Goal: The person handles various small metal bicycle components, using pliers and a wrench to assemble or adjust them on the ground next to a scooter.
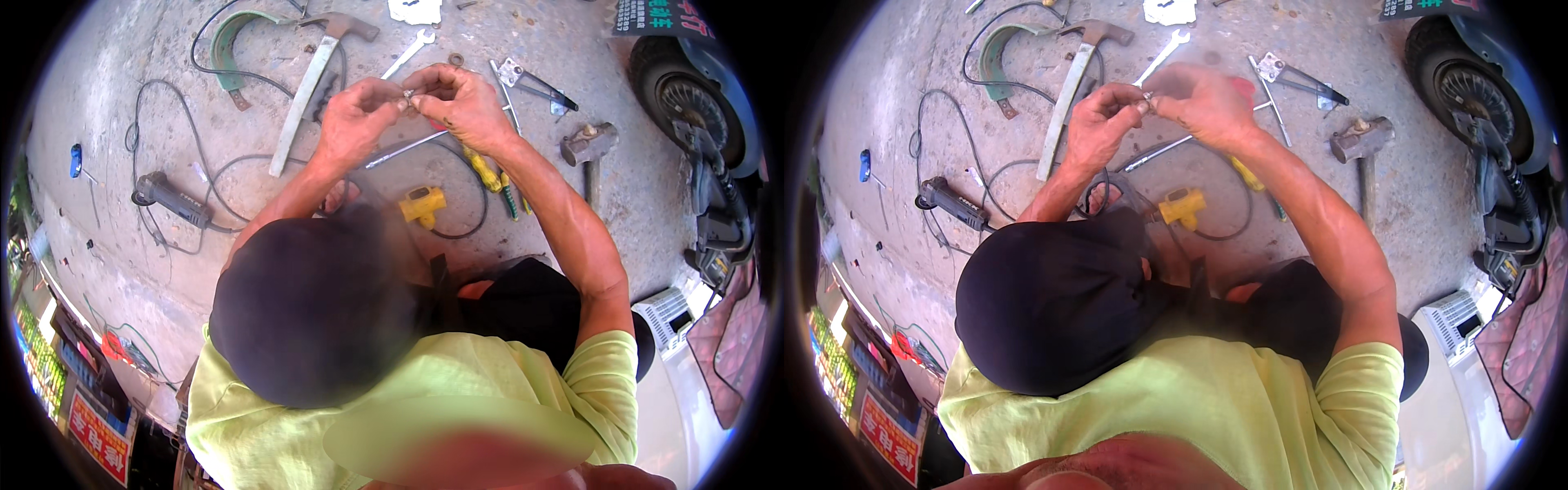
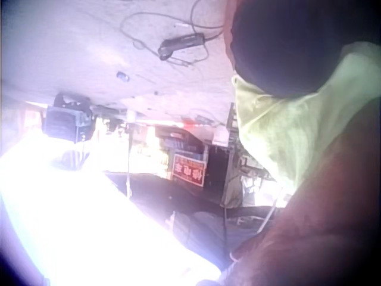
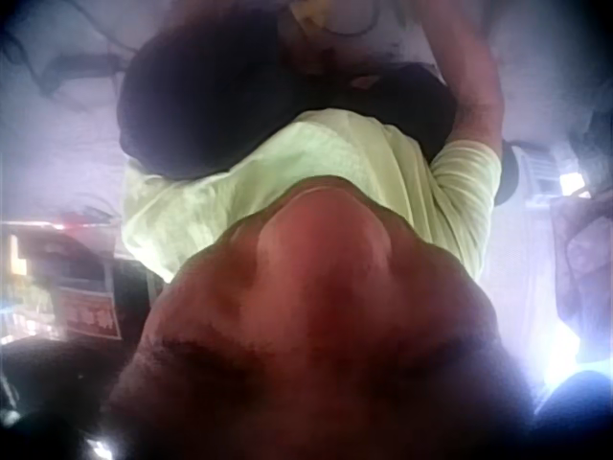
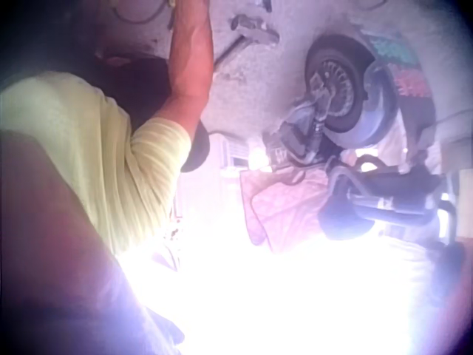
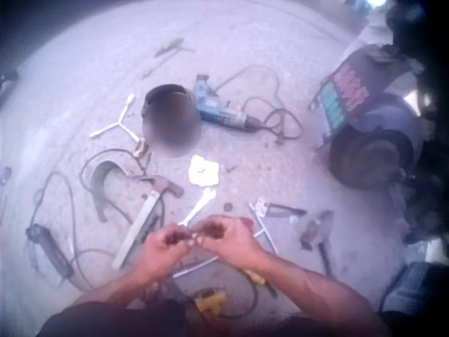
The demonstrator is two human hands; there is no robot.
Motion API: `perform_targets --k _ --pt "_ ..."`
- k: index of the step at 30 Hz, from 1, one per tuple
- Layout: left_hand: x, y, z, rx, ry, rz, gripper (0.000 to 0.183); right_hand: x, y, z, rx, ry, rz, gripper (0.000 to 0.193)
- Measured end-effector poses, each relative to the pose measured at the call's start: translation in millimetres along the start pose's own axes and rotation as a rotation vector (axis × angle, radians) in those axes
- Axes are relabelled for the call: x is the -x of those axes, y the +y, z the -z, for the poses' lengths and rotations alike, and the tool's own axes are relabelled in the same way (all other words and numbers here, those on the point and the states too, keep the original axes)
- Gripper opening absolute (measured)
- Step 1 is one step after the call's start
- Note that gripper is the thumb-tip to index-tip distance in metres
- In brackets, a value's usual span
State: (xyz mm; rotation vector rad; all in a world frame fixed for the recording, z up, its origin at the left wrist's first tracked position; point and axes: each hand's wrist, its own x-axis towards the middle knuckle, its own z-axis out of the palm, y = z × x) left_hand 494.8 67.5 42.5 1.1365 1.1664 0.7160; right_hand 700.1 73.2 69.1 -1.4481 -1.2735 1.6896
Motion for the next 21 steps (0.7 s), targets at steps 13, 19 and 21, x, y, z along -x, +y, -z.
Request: perform_targets --k 13,19,21 --pt "-3.7 3.0 -1.3 0.075 -0.03 0.052 0.022 -1.8 14.9 0.3 0.015 0.06 0.103 0.023" --pt "-5.5 -3.9 -6.1 -0.005 0.023 0.002 0.015 -1.3 15.4 4.1 -0.045 -0.002 -0.001 0.019" --pt "-5.5 -5.4 -5.9 -0.054 0.035 -0.014 0.016 -1.1 8.8 4.0 -0.084 -0.025 -0.037 0.019"
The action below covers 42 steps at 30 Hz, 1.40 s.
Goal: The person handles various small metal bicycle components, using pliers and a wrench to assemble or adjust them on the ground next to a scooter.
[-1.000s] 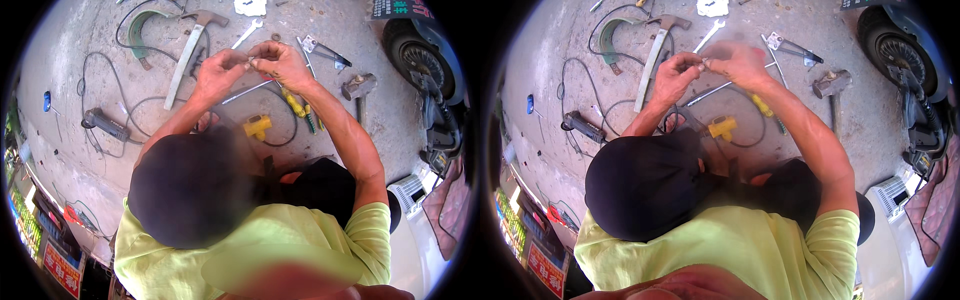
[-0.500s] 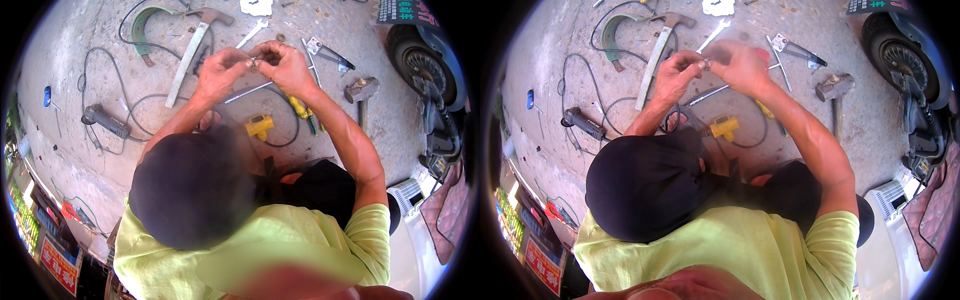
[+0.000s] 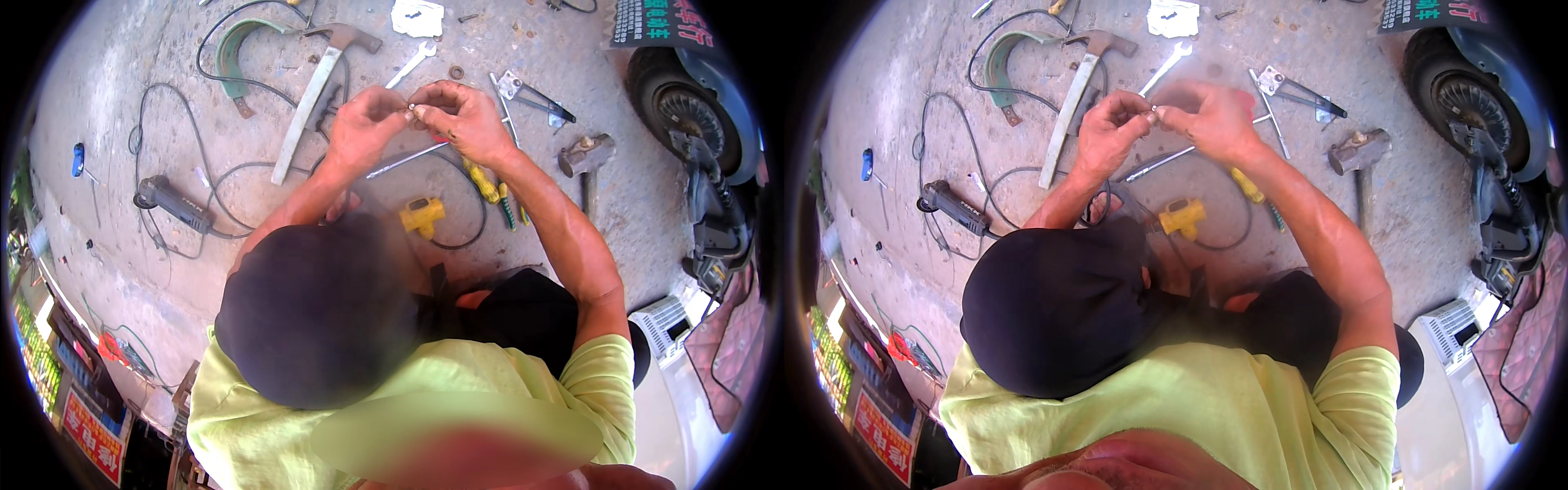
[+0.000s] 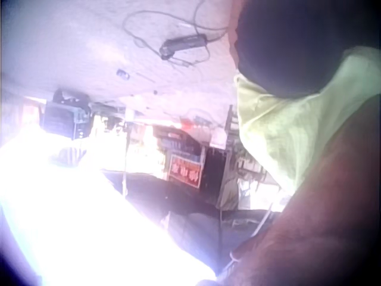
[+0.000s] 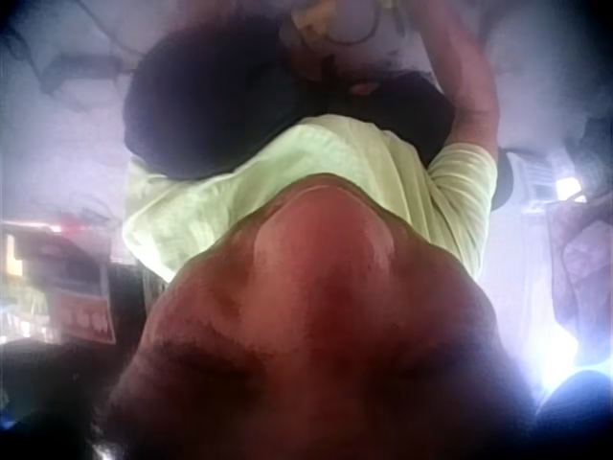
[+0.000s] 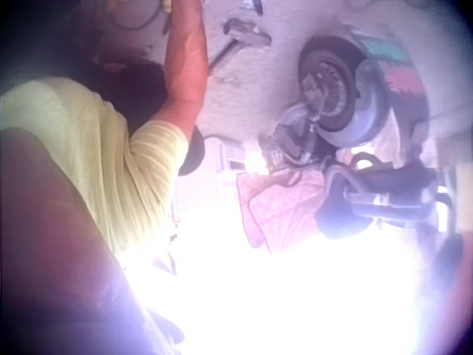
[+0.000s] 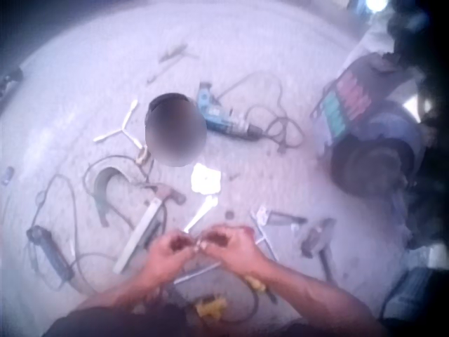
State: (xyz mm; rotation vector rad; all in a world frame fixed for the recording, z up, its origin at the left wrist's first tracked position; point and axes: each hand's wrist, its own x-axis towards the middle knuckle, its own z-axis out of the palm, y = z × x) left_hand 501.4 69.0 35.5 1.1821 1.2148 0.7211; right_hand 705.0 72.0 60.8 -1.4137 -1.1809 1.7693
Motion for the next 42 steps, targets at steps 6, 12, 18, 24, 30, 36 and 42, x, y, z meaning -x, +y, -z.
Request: perform_targets --k 6,12,18,24,30,36,42 --pt "2.7 2.7 -3.3 -0.175 0.029 -0.122 0.022 -2.1 8.9 1.6 0.076 0.04 0.006 0.015" --pt "1.2 -0.3 -0.7 -0.21 0.063 -0.383 0.022 -3.3 1.2 2.0 0.02 0.021 -0.082 0.016" --pt "-0.6 8.6 3.8 -0.342 -0.006 -0.43 0.018 -3.9 3.8 4.3 -0.178 -0.028 -0.131 0.02" --pt "-1.1 2.7 -2.1 -0.315 -0.053 -0.374 0.013 -7.4 20.0 8.7 -0.269 -0.061 -0.12 0.016" --pt "1.1 -1.4 1.0 -0.31 -0.056 -0.285 0.01 -6.0 16.9 7.2 -0.282 -0.06 -0.117 0.015" --pt "4.0 1.3 -2.1 -0.113 -0.052 -0.122 0.011 -6.6 15.2 2.0 -0.303 -0.03 -0.108 0.016" --pt "3.0 -15.3 -2.1 -0.022 -0.06 -0.162 0.014 -4.2 18.9 0.7 -0.262 -0.047 -0.081 0.02"
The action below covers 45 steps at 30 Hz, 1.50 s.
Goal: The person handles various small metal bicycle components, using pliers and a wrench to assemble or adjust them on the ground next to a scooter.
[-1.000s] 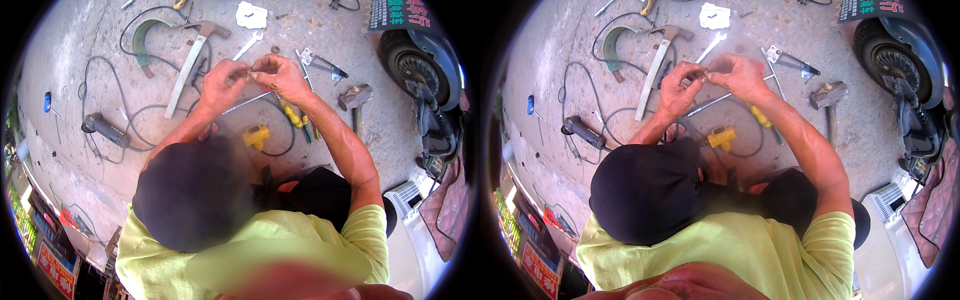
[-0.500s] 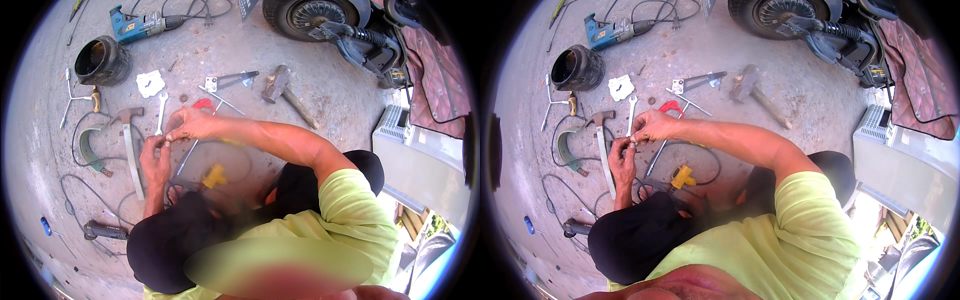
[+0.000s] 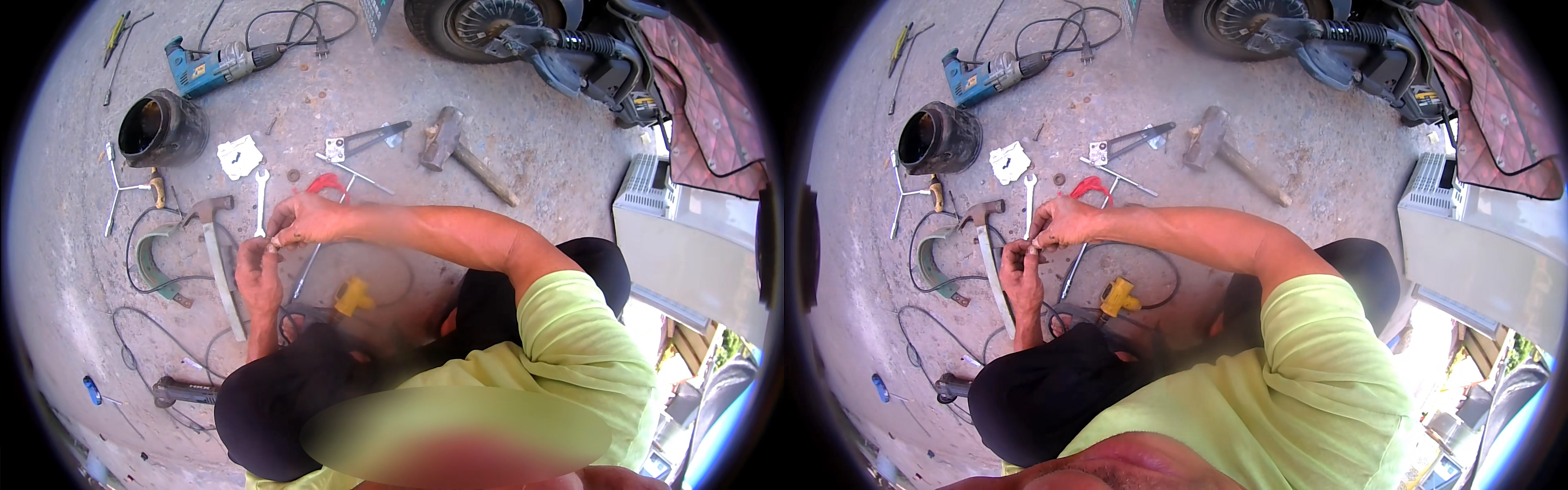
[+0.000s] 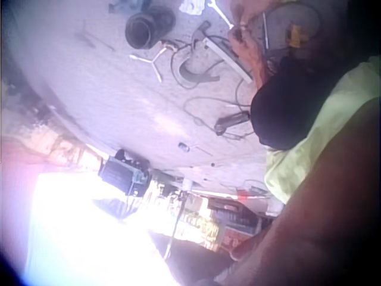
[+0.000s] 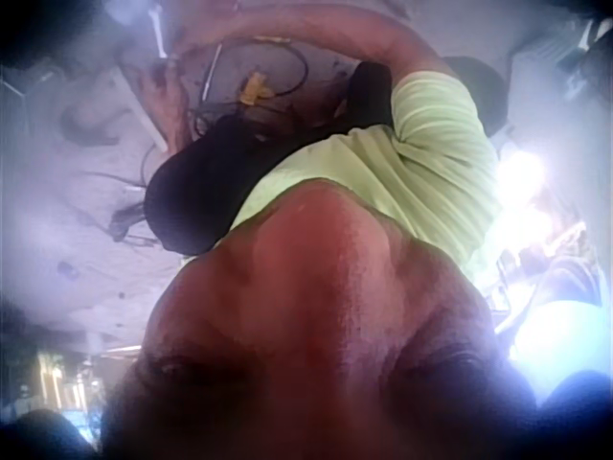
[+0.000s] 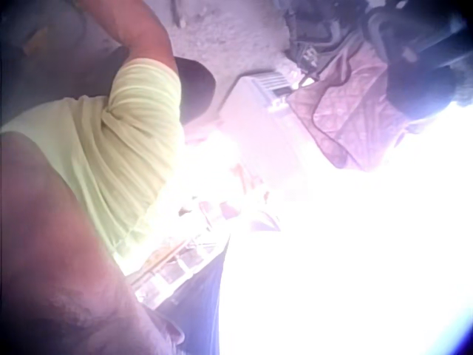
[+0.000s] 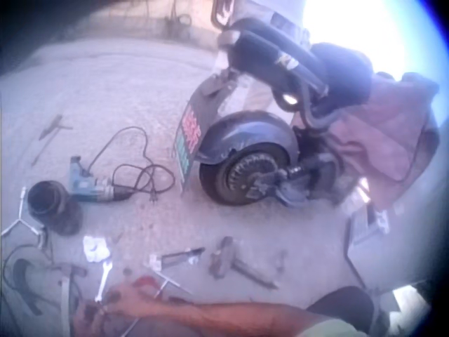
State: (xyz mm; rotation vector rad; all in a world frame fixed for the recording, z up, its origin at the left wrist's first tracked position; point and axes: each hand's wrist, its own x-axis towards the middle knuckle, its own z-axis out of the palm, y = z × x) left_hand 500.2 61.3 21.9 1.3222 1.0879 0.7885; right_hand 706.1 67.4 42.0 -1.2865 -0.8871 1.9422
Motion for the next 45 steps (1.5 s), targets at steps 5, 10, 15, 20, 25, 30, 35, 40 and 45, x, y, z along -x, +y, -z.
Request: perform_targets --k 5,10,15,20,25,30,35,40,45 --pt "1.6 1.4 -2.5 0.037 -0.003 0.044 0.015 -3.7 9.2 1.4 -0.024 0.005 -0.014 0.019" --pt "-0.1 10.9 -8.9 0.071 0.011 0.085 0.018 -4.8 4.8 6.2 -0.103 0.022 -0.008 0.015" --pt "-0.5 11.5 -11.1 0.07 -0.002 0.091 0.02 -2.8 -36.1 72.3 -0.38 0.15 0.128 0.017" --pt "7.4 6.5 -3.8 0.053 -0.005 0.13 0.023 28.0 -116.3 207.1 -0.443 0.425 0.486 0.019" --pt "11.1 4.0 -14.5 0.042 -0.063 0.182 0.023 73.7 -131.4 296.8 -0.542 0.501 0.696 0.014" --pt "13.3 -6.2 -17.5 0.006 -0.104 0.194 0.022 80.2 -140.7 321.3 -0.536 0.693 0.742 0.009" --pt "15.4 -13.9 -22.1 -0.032 -0.149 0.173 0.019 74.8 -167.8 323.7 -0.574 0.815 0.709 0.01" --pt "19.6 -11.7 -27.9 -0.05 -0.197 0.202 0.02 79.8 -171.1 338.6 -0.582 0.715 0.648 0.014" --pt "23.0 -9.3 -28.0 -0.036 -0.194 0.241 0.021 79.9 -174.7 337.6 -0.613 0.648 0.6 0.017"
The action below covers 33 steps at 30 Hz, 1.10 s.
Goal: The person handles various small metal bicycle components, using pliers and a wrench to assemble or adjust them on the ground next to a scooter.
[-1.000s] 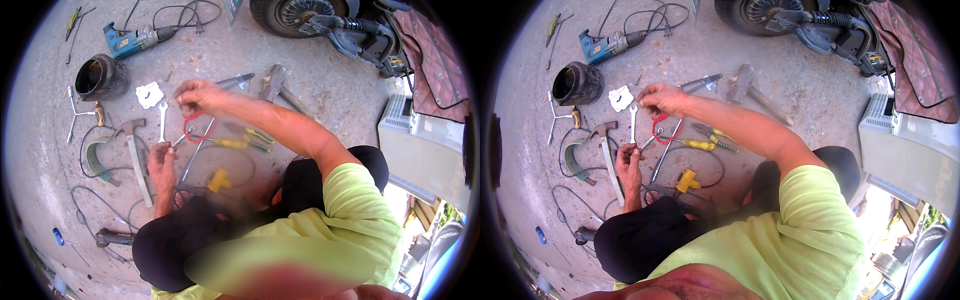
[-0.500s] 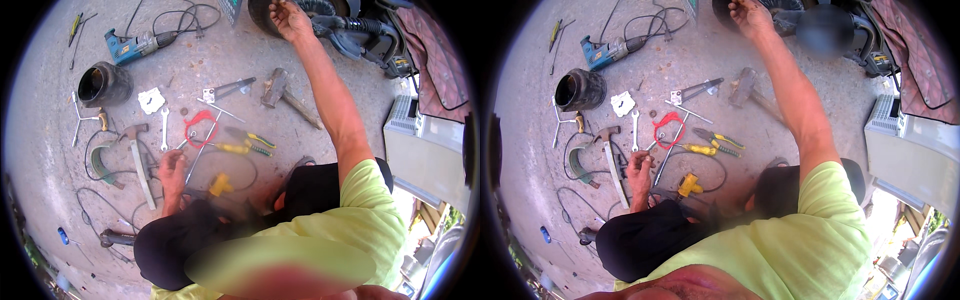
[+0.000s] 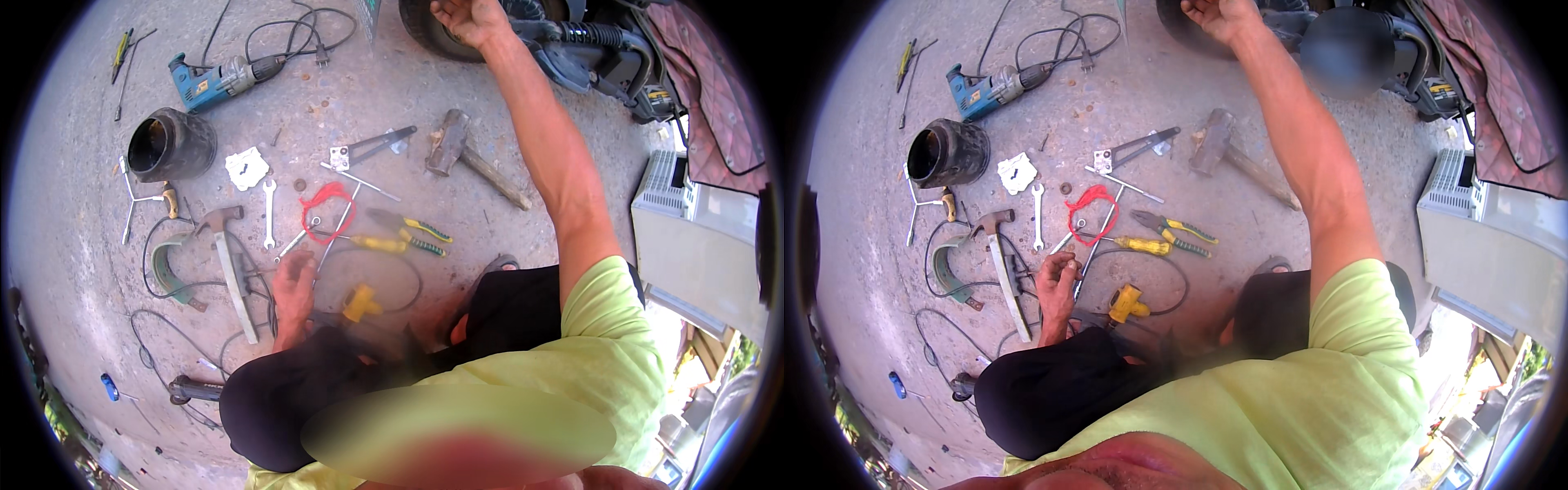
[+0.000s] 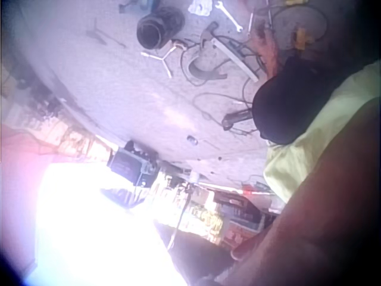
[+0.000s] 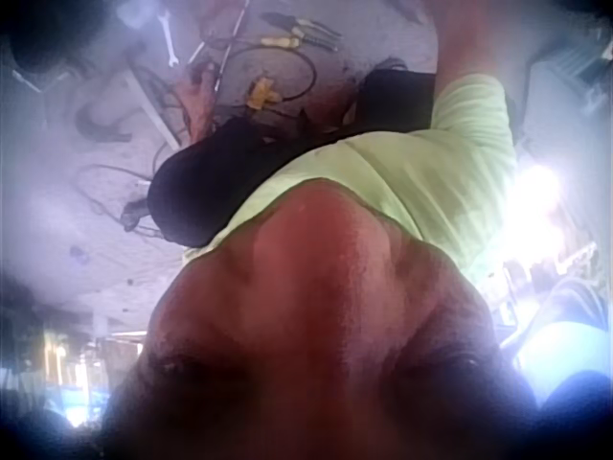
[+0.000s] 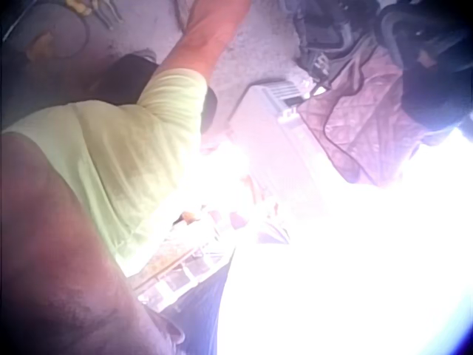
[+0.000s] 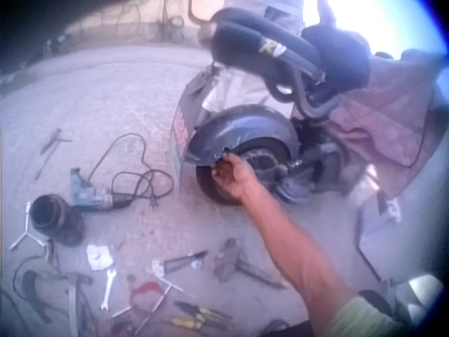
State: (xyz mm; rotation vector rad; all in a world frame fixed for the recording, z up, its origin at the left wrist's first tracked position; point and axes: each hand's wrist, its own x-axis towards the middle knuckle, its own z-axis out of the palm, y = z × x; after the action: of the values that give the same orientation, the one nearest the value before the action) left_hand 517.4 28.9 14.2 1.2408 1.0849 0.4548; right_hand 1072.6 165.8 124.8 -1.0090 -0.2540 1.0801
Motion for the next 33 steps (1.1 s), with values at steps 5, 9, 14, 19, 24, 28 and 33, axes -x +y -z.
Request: perform_targets --k 5,9,14,19,24,28,33 --pt "-0.1 3.7 0.1 -0.007 0.002 0.047 0.022 0.6 -7.0 -1.9 -0.029 -0.039 -0.071 0.017" --pt "-0.6 3.8 0.7 -0.019 0.008 0.054 0.023 3.2 -6.7 -2.9 -0.039 -0.074 -0.058 0.016" --pt "-0.9 4.2 0.0 -0.03 0.009 0.045 0.023 5.6 0.4 -1.6 -0.027 -0.078 0.037 0.014" --pt "-1.9 1.8 -0.1 0.005 0.012 0.05 0.022 4.1 3.5 0.4 -0.043 -0.057 0.082 0.012" --pt "-1.8 -0.3 1.1 -0.001 0.011 0.06 0.023 2.3 3.1 -1.3 -0.046 -0.066 0.087 0.013" --pt "-1.9 3.5 0.6 -0.026 0.009 0.065 0.023 12.0 4.1 -7.3 0.005 -0.049 0.113 0.014" --pt "-2.9 -3.0 1.7 -0.029 0.012 0.057 0.023 21.5 6.3 -17.7 0.058 0.04 0.114 0.015"
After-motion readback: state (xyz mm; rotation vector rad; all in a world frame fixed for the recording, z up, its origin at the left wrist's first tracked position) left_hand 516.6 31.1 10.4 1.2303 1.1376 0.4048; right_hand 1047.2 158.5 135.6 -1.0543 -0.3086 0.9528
